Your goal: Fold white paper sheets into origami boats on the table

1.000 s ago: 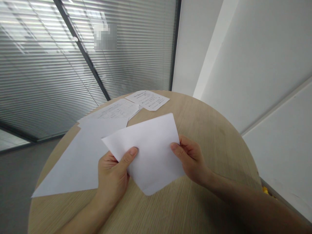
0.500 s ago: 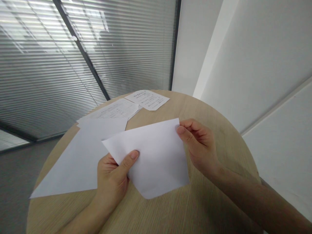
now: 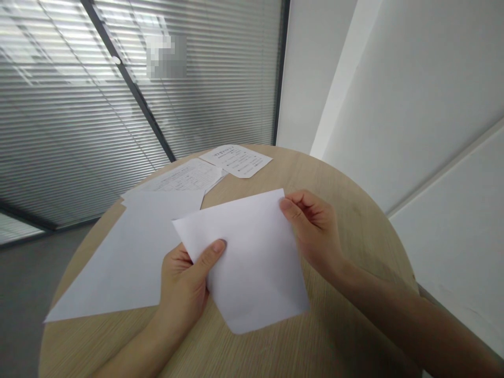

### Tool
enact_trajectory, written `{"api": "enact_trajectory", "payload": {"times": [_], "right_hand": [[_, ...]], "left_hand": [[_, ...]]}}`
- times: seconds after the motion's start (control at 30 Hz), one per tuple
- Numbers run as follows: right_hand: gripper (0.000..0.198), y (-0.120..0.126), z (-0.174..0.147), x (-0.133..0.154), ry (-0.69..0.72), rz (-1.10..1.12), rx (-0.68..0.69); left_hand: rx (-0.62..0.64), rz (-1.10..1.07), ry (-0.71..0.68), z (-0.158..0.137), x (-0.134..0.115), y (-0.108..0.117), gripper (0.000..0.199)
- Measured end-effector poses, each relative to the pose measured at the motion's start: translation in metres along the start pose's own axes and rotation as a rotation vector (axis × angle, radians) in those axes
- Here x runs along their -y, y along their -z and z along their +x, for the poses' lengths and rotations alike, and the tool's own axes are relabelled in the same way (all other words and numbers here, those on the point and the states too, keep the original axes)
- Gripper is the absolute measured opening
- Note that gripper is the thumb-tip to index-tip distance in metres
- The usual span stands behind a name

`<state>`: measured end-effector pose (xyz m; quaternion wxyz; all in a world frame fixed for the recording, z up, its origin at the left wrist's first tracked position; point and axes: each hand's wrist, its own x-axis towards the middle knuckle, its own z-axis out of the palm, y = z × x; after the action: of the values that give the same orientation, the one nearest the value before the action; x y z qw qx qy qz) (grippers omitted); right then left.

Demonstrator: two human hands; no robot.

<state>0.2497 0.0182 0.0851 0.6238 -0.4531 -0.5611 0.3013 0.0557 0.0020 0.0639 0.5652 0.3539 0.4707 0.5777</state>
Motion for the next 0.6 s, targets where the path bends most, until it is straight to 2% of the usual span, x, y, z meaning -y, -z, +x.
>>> {"api": "enact_trajectory", "payload": {"times": [0.2, 0.37, 0.6], "right_hand": [[0.026, -0.007, 0.006, -0.015, -0.063, -0.014, -0.011], [0.027, -0.012, 0.013, -0.038, -0.114, -0.036, -0.02], [0.028, -0.013, 0.024, -0.072, -0.215, -0.124, -0.013]], "left_hand": [[0.005, -0.008, 0.109, 0.007, 0.002, -0.004, 0.036], [-0.013, 0.015, 0.131, 0.019, 0.009, -0.006, 0.047], [0.001, 0.046, 0.163, 0.036, 0.026, -0.006, 0.038]]}}
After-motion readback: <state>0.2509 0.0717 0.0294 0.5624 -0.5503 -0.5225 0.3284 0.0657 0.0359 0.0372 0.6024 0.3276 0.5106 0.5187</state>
